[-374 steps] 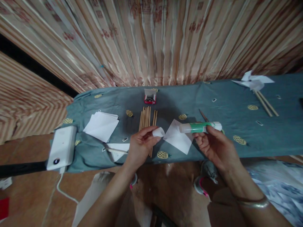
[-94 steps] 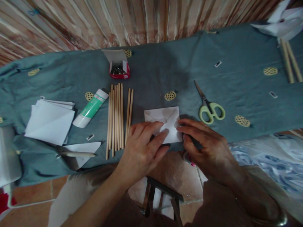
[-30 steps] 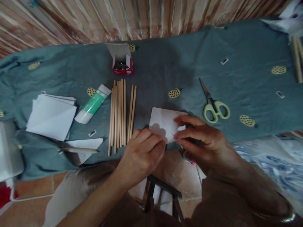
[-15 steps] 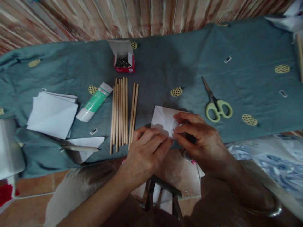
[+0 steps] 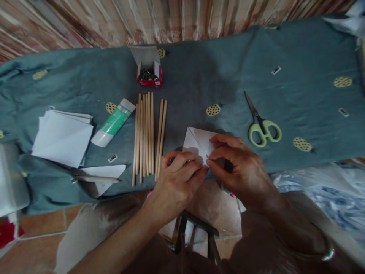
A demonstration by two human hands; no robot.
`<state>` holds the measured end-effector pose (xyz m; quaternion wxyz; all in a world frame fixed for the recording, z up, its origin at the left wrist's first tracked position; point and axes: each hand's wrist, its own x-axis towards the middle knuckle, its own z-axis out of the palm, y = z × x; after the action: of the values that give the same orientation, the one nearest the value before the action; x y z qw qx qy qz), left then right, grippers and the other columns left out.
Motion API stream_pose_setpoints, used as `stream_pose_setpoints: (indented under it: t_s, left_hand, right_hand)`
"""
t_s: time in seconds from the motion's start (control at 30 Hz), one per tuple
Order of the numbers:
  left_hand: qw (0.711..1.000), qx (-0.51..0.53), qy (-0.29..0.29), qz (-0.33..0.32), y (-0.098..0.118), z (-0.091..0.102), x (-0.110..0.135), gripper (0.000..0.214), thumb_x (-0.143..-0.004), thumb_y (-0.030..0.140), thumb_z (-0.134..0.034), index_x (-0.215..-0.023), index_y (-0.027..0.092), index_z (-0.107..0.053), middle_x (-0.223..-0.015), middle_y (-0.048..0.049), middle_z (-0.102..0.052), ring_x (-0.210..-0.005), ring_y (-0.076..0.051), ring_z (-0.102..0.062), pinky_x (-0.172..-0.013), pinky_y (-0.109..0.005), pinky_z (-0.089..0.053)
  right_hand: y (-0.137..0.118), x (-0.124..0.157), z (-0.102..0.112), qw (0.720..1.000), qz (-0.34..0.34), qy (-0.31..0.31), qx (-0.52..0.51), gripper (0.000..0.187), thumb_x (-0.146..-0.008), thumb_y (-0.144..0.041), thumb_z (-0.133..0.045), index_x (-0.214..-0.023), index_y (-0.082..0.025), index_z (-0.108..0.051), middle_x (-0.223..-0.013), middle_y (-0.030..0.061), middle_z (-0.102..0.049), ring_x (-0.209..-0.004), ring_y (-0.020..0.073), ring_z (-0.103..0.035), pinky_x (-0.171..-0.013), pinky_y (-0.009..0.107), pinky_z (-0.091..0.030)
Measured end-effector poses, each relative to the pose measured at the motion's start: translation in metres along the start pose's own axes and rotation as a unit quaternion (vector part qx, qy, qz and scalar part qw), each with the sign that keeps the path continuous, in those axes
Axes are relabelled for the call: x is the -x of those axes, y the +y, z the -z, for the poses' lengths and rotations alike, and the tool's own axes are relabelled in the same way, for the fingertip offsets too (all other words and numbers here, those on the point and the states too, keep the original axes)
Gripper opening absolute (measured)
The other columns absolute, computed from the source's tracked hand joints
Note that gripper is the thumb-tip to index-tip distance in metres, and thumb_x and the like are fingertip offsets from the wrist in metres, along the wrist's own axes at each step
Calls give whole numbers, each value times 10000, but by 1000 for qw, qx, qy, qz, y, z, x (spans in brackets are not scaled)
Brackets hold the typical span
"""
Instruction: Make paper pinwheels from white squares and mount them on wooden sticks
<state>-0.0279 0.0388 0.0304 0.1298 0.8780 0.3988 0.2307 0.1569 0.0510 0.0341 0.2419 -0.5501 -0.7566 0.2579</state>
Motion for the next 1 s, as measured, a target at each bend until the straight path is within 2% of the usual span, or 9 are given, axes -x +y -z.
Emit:
stream_pose_setpoints:
  t_s: [0.63, 1.0]
  left_hand:
    - [1000, 15, -2, 14, 1, 3, -3, 149, -951, 179, -514, -1002, 225, -647, -895, 53, -715, -954, -162, -607, -897, -366, -381]
    - [1000, 7, -5, 16, 2, 3, -3, 143, -952, 193, -514, -992, 227, -647, -881, 48, -711, -944, -162, -601, -895, -365, -389]
  right_hand:
    - [0, 1, -1, 1000, -6, -6, 13, 80, -841, -169, -583, -797, -198, -642, -1136, 100, -638, -1065, 256, -609, -922, 439, -515]
    - [0, 7, -6, 998, 50, 23, 38, 167, -909, -158, -528, -955, -189, -686, -1202, 118, -609, -1016, 237, -598, -889, 409, -530]
